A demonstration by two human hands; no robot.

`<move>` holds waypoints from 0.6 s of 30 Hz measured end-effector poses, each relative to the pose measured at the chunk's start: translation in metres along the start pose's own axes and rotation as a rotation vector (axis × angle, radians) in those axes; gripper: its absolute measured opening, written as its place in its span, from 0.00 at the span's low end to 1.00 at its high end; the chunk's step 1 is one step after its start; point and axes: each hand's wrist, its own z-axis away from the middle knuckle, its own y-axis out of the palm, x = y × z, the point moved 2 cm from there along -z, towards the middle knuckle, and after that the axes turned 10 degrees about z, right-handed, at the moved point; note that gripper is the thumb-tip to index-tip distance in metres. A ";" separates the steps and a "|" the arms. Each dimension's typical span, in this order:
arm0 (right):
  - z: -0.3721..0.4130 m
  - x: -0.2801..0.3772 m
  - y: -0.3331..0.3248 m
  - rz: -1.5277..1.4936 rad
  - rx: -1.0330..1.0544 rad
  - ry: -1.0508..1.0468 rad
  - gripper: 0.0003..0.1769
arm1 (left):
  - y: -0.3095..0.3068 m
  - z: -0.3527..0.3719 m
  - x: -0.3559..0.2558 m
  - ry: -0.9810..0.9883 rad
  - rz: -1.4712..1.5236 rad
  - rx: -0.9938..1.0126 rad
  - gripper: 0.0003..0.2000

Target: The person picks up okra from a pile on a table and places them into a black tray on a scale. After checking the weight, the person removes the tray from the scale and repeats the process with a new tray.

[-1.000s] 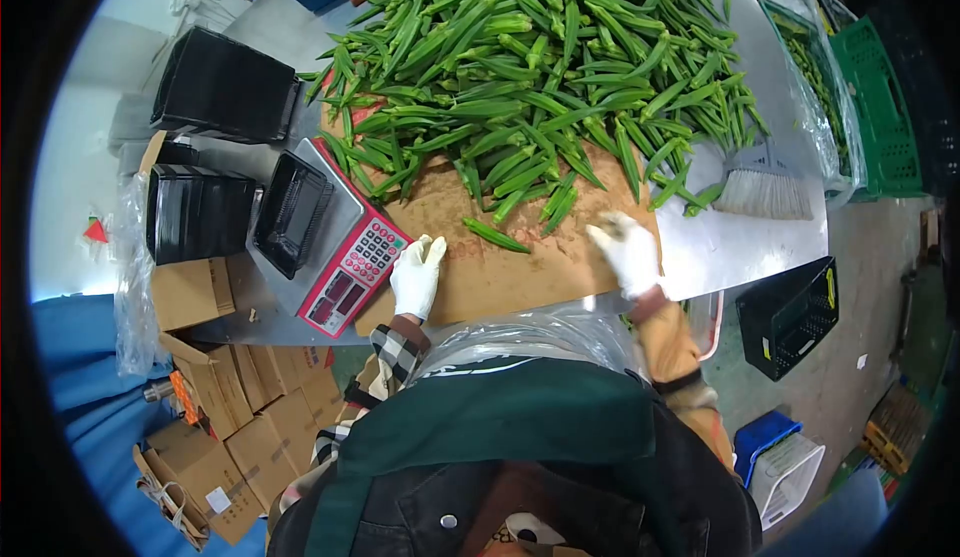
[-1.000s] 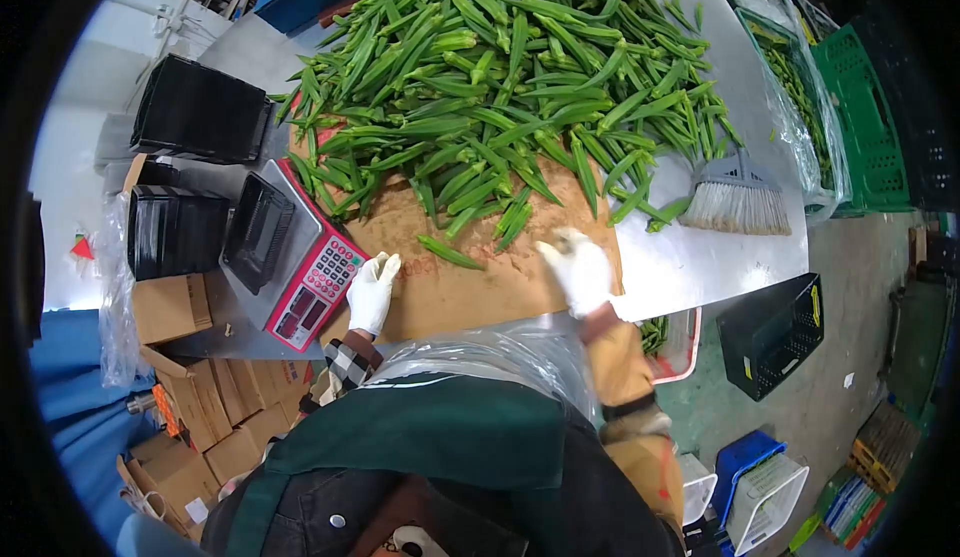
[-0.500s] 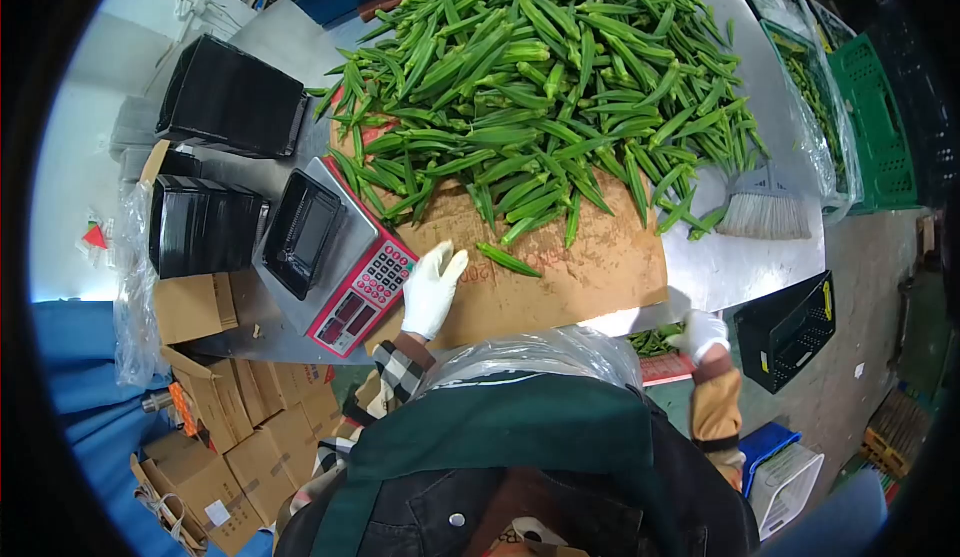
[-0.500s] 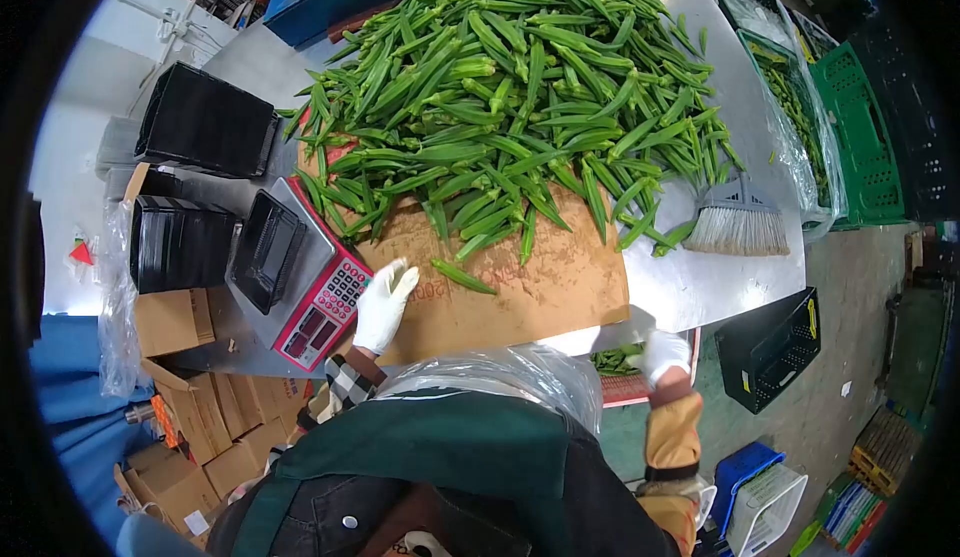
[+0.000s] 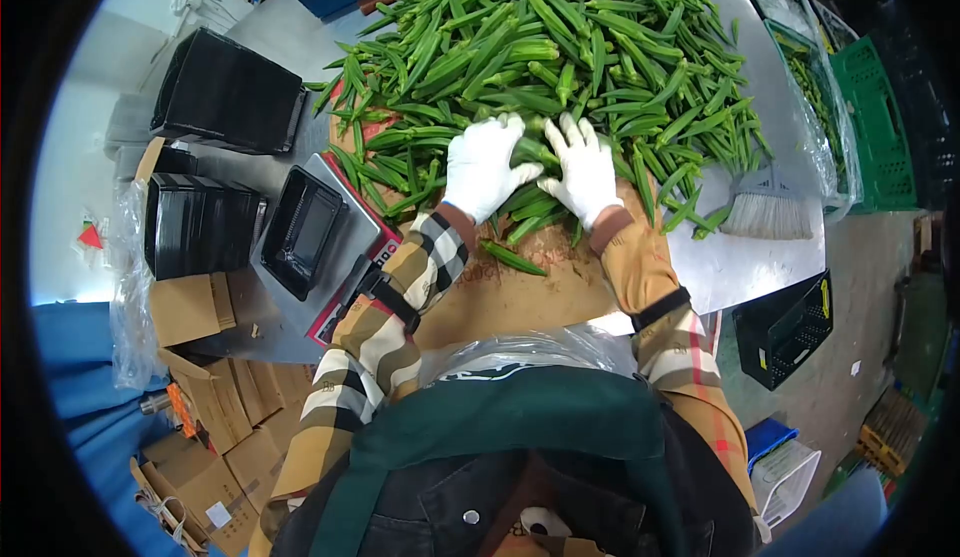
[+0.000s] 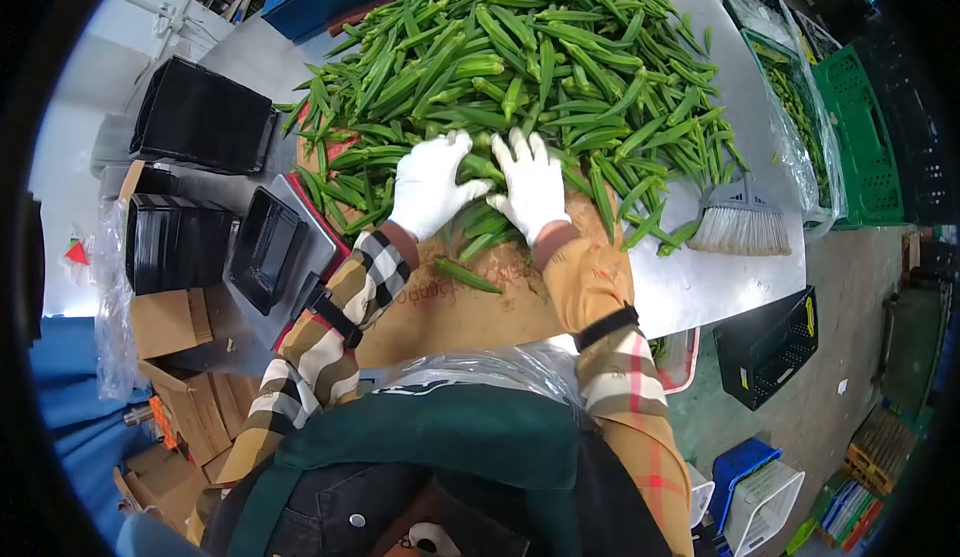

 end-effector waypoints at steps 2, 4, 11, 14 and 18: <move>0.030 -0.005 0.008 -0.069 0.028 -0.108 0.51 | 0.013 0.029 0.005 -0.022 0.044 0.033 0.28; 0.062 -0.001 0.018 -0.052 -0.002 -0.159 0.46 | 0.014 0.064 -0.004 -0.021 -0.003 0.088 0.26; 0.147 -0.001 0.015 0.030 -0.004 -0.266 0.35 | 0.033 0.141 -0.016 0.016 0.104 0.215 0.32; 0.173 -0.011 0.017 0.005 -0.004 -0.259 0.35 | 0.030 0.164 -0.018 0.023 0.102 0.160 0.34; 0.202 -0.036 0.023 0.015 -0.045 -0.218 0.36 | 0.017 0.193 -0.021 -0.015 0.024 0.224 0.35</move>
